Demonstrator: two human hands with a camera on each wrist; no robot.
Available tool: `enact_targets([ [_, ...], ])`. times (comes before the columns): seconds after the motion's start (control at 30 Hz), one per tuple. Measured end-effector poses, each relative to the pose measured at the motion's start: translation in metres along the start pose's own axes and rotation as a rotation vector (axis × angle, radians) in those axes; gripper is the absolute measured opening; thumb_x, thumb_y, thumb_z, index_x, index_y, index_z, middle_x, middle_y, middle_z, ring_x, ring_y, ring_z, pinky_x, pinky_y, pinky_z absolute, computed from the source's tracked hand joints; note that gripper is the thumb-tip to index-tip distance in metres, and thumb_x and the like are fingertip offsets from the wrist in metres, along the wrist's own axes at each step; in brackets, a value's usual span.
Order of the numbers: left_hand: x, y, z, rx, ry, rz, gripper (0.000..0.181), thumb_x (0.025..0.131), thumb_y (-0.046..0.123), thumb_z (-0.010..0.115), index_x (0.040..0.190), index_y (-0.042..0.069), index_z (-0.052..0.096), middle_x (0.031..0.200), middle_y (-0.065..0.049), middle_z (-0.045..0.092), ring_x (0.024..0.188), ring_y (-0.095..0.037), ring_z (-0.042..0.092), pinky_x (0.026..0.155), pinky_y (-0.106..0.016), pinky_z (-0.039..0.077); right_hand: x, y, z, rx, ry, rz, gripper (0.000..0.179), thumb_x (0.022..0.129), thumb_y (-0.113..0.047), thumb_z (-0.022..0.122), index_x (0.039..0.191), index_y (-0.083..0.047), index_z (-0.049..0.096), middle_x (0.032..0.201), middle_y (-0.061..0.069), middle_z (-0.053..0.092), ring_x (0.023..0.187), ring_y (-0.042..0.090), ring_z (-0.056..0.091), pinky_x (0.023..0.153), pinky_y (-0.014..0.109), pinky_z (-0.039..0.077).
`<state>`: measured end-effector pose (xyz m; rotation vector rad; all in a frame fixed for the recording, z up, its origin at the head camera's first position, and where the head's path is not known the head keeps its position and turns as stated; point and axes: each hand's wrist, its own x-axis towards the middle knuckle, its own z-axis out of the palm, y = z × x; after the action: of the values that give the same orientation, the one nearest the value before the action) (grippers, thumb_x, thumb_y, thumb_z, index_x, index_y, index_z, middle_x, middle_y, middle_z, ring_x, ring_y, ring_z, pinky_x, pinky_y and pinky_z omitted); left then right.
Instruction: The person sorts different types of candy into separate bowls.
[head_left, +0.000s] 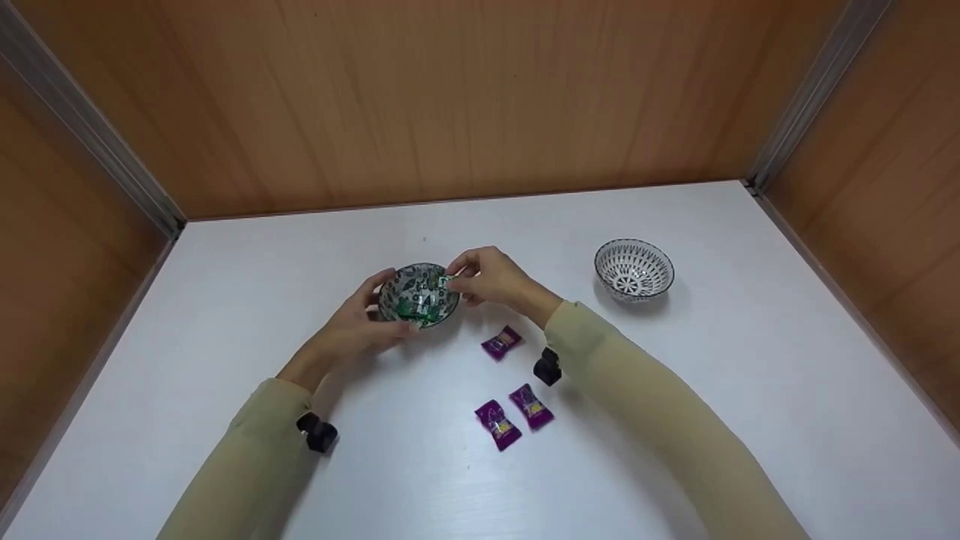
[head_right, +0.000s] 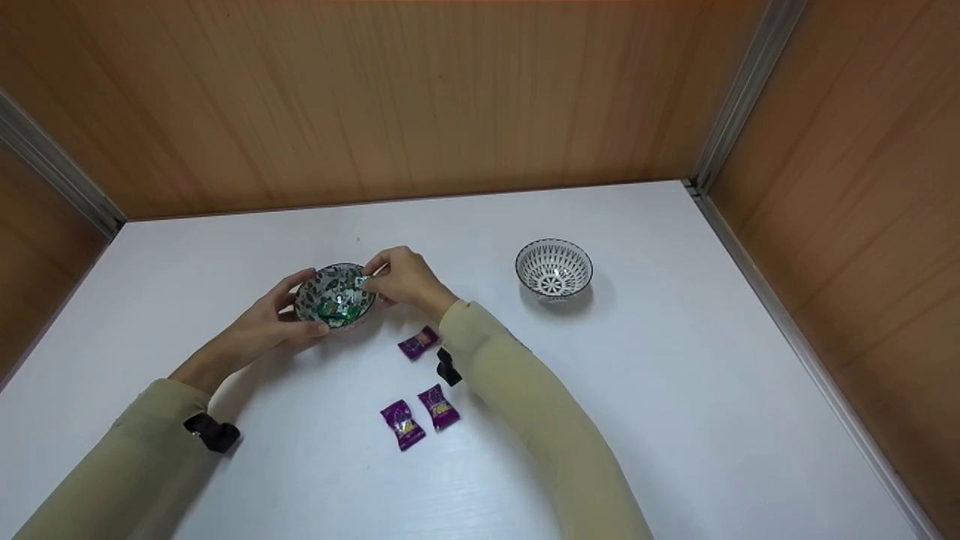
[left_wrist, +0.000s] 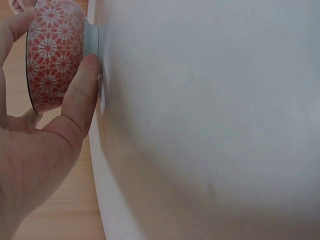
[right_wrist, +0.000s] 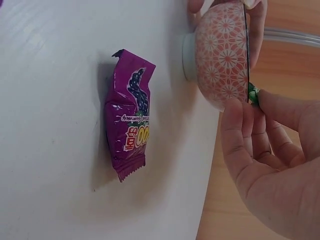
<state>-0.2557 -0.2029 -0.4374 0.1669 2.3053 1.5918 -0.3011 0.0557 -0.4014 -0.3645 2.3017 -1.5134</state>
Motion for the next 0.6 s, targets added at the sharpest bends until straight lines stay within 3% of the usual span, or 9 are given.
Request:
enact_targets([
  [0.6, -0.0009, 0.0010, 0.0011, -0.001, 0.010, -0.017, 0.110, 0.075, 0.034, 0.092, 0.161, 0.032, 0.022, 0.155, -0.015, 0.031, 0.130, -0.034, 0.042, 0.103, -0.044, 0.042, -0.0022, 0.0047, -0.0008, -0.024, 0.009, -0.036, 0.018, 0.096, -0.009, 0.071, 0.112, -0.002, 0.069, 0.092, 0.007, 0.064, 0.077, 0.022, 0.066, 0.074, 0.036, 0.060],
])
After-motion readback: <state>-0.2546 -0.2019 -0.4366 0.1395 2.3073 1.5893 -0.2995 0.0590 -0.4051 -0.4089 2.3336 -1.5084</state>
